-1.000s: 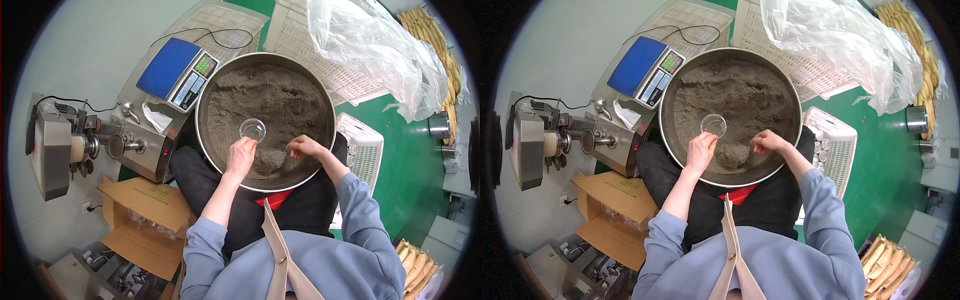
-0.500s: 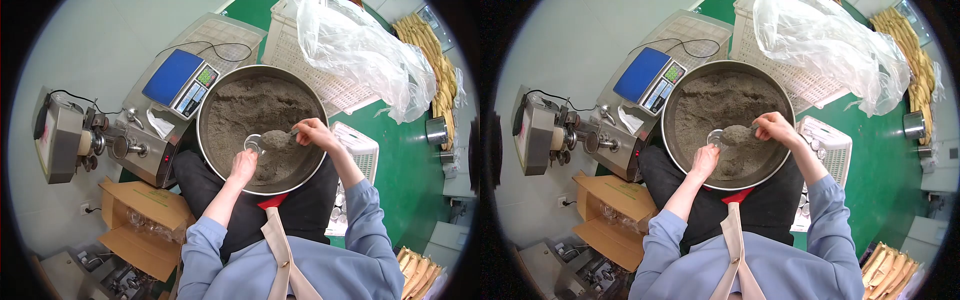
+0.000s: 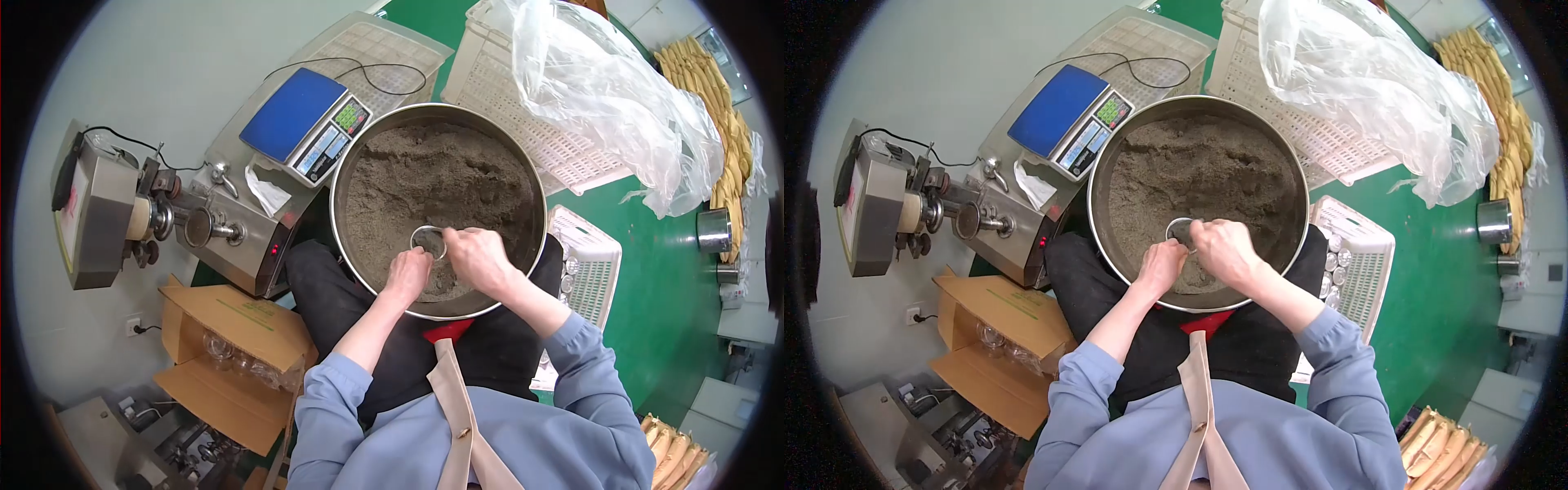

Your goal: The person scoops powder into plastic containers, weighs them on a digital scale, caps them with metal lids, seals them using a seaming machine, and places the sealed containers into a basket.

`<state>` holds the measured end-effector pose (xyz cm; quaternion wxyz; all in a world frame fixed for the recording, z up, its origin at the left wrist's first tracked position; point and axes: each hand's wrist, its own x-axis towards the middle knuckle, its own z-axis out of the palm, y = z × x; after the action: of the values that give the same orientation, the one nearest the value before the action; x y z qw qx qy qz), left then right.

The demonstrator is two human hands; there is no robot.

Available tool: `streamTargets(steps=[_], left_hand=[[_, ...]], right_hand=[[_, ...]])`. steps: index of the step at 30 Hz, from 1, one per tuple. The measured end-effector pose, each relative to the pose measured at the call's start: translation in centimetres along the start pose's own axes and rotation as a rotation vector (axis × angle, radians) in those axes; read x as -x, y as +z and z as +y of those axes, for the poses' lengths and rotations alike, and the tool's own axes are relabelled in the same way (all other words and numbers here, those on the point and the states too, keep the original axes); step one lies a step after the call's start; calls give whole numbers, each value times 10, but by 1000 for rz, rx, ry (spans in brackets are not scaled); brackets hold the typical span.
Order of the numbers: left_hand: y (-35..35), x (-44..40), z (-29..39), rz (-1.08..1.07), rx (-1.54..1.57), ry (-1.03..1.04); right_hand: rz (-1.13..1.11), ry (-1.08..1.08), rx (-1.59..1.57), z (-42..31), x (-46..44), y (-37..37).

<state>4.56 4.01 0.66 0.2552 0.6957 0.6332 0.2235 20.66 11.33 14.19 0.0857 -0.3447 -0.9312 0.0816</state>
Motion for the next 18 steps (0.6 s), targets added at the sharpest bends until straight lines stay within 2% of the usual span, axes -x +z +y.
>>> streamTargets(steps=[4, 6, 7, 10, 12, 18], left_hand=[[-8, 1, -4, 58, 2, 8], [-20, 5, -2, 156, 81, 19], [-30, 10, 2, 118, 73, -5], [-46, 36, 2, -42, 55, -30], [-42, 48, -8, -198, 58, 7], [-62, 31, -14, 193, 201, -142]], right_hand=[[215, 109, -22, 7, 2, -55], [210, 258, -83, 28, 4, -56], [236, 300, -152, 43, 6, -44], [135, 318, -78, 69, 14, -1], [-7, 371, -111, 81, 21, 38], [-201, 446, -351, 90, 27, 165]])
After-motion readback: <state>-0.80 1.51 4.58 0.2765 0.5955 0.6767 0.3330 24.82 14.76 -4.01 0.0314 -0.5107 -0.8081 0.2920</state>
